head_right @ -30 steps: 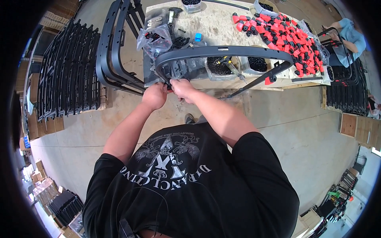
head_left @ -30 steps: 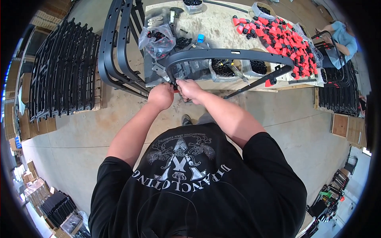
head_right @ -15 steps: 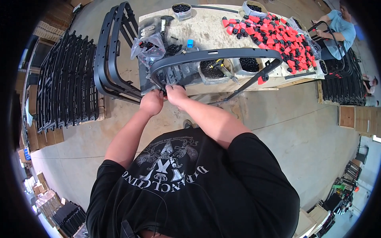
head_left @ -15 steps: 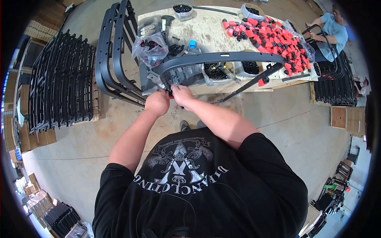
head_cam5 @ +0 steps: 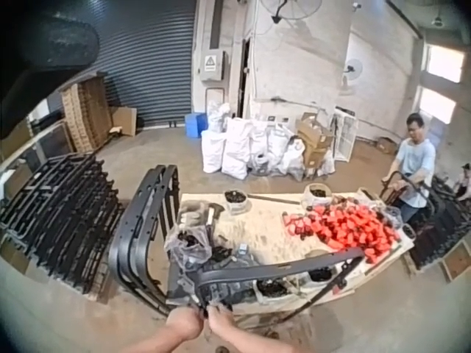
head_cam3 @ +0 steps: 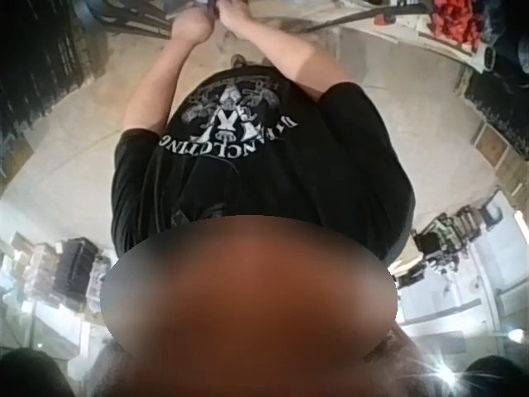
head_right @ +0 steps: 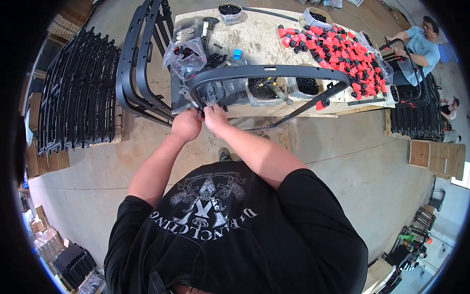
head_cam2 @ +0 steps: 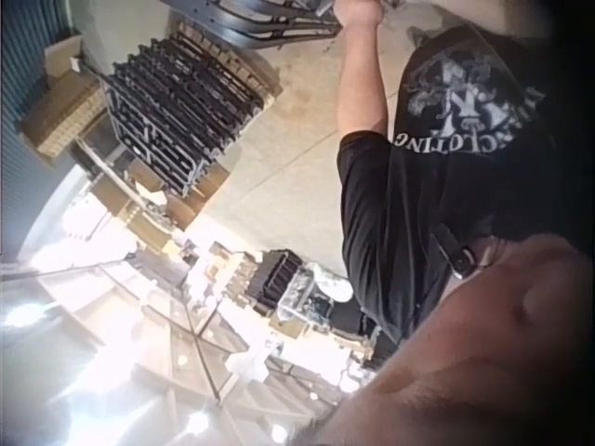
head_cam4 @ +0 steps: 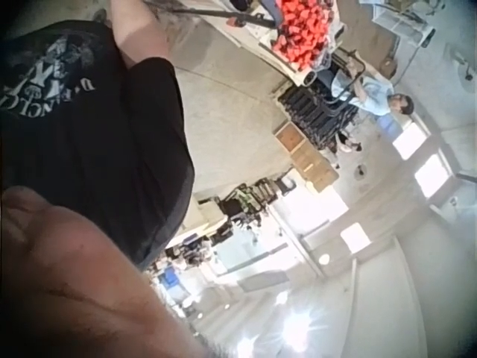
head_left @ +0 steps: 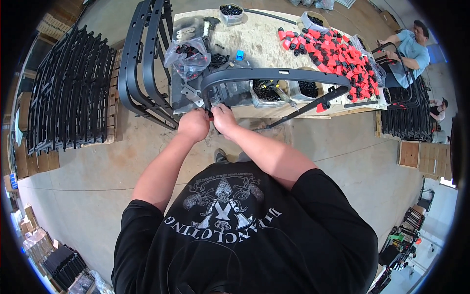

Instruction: Assembling black metal frames by attaching red plastic components and securing them with screws and nuts using hand tools.

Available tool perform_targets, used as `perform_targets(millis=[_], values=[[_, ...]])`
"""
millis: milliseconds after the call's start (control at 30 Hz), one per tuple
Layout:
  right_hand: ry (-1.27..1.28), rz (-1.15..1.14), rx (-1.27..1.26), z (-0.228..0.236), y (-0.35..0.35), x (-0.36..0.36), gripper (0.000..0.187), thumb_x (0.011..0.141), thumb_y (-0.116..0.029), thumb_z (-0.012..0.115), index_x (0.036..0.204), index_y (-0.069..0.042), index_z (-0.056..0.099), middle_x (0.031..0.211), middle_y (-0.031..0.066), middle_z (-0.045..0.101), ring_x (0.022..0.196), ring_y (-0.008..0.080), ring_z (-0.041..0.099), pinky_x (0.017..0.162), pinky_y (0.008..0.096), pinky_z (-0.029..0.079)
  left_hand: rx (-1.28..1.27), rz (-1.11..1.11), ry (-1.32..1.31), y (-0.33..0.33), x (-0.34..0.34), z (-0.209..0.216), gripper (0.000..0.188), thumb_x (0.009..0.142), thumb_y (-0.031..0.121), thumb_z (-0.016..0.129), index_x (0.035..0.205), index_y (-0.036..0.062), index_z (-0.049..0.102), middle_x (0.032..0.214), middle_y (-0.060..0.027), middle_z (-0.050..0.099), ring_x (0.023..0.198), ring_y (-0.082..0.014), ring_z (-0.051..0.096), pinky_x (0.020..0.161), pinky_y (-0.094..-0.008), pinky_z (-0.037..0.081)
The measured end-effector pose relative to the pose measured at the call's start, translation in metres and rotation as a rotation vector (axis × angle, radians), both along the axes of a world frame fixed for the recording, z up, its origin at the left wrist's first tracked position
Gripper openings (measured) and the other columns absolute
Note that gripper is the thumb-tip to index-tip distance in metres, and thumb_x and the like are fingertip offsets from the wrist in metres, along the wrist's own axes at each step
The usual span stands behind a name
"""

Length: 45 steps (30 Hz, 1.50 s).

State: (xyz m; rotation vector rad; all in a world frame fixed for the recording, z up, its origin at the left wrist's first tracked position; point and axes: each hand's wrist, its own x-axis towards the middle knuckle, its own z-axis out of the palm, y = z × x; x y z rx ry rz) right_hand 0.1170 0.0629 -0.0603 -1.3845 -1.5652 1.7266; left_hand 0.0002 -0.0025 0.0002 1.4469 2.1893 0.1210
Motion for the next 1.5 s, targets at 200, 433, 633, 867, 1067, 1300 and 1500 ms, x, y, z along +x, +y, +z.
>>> perform_targets(millis=[200,433,633,867,1067,1300,1500], values=[[-0.119,-0.019,-0.594,0.014,0.010,-0.002,0.055,0.102,-0.049,0.048,0.093,0.002,0.068,0.081,0.0130,0.069,0.078,0.0224,0.065,0.075,0.0380,0.051,0.001,0.006,-0.009,-0.006,-0.001,-0.003,0.036,0.102,0.029,0.045,0.102,0.0022,0.069,0.107,-0.0234,0.070,0.100,-0.0412,0.068,0.088,-0.0502,0.053],[-1.005,0.949,-0.002,-0.012,-0.006,0.181,0.068,0.099,-0.061,0.040,0.112,-0.004,0.075,0.119,0.0249,0.069,0.115,0.0406,0.065,0.100,0.0465,0.050,-0.085,0.259,-0.127,-0.085,-0.009,-0.071,0.053,0.102,0.052,0.048,0.106,0.0035,0.069,0.110,-0.0265,0.069,0.101,-0.0437,0.067,0.088,-0.0508,0.054],[-1.015,0.417,-0.422,-0.054,-0.074,0.335,0.067,0.091,-0.059,0.059,0.105,0.006,0.072,0.097,0.0259,0.072,0.091,0.0363,0.073,0.078,0.0426,0.056,-0.686,-0.293,-0.404,-0.199,0.012,-0.172,0.051,0.095,0.046,0.060,0.104,-0.0012,0.076,0.109,-0.0231,0.074,0.104,-0.0377,0.070,0.091,-0.0449,0.055],[-0.509,0.467,-0.611,0.038,-0.076,0.385,0.035,0.096,-0.027,0.065,0.106,0.005,0.073,0.096,0.0115,0.075,0.084,0.0180,0.067,0.076,0.0358,0.053,-0.576,0.305,-1.203,-0.225,0.030,-0.161,0.036,0.093,0.031,0.068,0.106,-0.0022,0.075,0.101,-0.0164,0.076,0.091,-0.0276,0.072,0.083,-0.0391,0.056],[-0.235,0.464,-0.892,0.056,-0.067,0.429,0.028,0.093,-0.020,0.069,0.110,0.001,0.074,0.098,0.0086,0.075,0.089,0.0158,0.067,0.082,0.0332,0.052,-0.783,0.478,-1.174,-0.193,0.069,-0.080,0.028,0.092,0.017,0.071,0.110,-0.0036,0.072,0.093,-0.0081,0.074,0.081,-0.0165,0.067,0.075,-0.0323,0.055],[-0.438,0.875,-0.876,-0.081,-0.048,0.504,0.026,0.091,-0.018,0.067,0.106,0.002,0.075,0.095,0.0118,0.073,0.088,0.0230,0.068,0.082,0.0383,0.053,-0.844,-0.406,-0.735,-0.157,0.133,-0.166,0.032,0.087,0.025,0.066,0.108,0.0021,0.075,0.102,-0.0201,0.075,0.092,-0.0319,0.072,0.083,-0.0444,0.054],[-0.680,1.008,-0.015,-0.049,0.082,0.459,0.045,0.092,-0.047,0.064,0.101,-0.005,0.075,0.099,0.0172,0.074,0.090,0.0417,0.069,0.083,0.0480,0.054,0.844,-0.573,-0.293,0.014,0.128,-0.011,0.021,0.082,0.009,0.067,0.102,0.0034,0.065,0.093,-0.0149,0.068,0.088,-0.0374,0.065,0.078,-0.0485,0.053]])
